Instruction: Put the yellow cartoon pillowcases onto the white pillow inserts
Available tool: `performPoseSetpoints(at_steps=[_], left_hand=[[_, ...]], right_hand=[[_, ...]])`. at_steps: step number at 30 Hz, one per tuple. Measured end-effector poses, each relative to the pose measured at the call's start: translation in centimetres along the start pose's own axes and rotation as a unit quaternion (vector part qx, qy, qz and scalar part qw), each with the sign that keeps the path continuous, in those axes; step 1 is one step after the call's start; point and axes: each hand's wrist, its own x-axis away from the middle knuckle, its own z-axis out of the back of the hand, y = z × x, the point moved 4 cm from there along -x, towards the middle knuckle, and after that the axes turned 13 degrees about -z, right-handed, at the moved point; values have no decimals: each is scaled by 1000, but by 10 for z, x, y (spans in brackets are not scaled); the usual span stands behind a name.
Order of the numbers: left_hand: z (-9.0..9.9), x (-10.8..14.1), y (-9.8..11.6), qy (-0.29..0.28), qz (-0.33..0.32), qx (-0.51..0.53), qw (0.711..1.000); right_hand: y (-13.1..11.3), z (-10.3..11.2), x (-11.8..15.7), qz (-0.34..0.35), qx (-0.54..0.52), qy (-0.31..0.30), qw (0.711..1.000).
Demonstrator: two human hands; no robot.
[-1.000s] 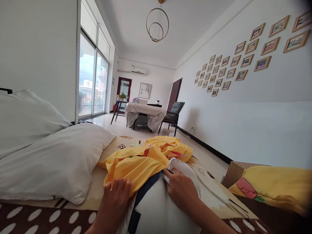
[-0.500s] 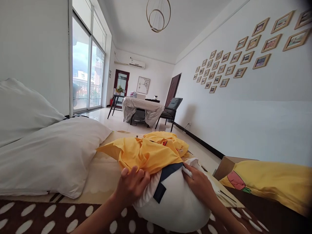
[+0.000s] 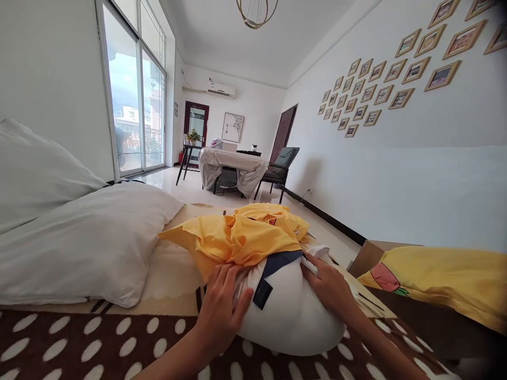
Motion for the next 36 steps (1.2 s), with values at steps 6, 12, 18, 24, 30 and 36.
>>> performPoseSetpoints(at_steps=[6, 12, 18, 24, 30, 36], left_hand=[[-19, -6, 0, 86, -12, -85, 993], [-25, -24, -2, 101, 32, -65, 992], [-23, -40, 4, 116, 12, -17, 993], [-27, -45, 3, 181, -23, 17, 983], [-31, -40, 23, 100, -208, -145, 962], [-13, -13, 17, -11, -273, -170, 947]], right_hand=[[-10, 6, 16, 18, -13, 34, 999], [2, 13, 45, 156, -74, 79, 982], [-13, 15, 54, 202, 77, 70, 974], [-56, 12, 35, 218, 166, 22, 962], [-63, 3, 11, 134, 181, 4, 974], [-30, 1, 3, 97, 174, 33, 979]])
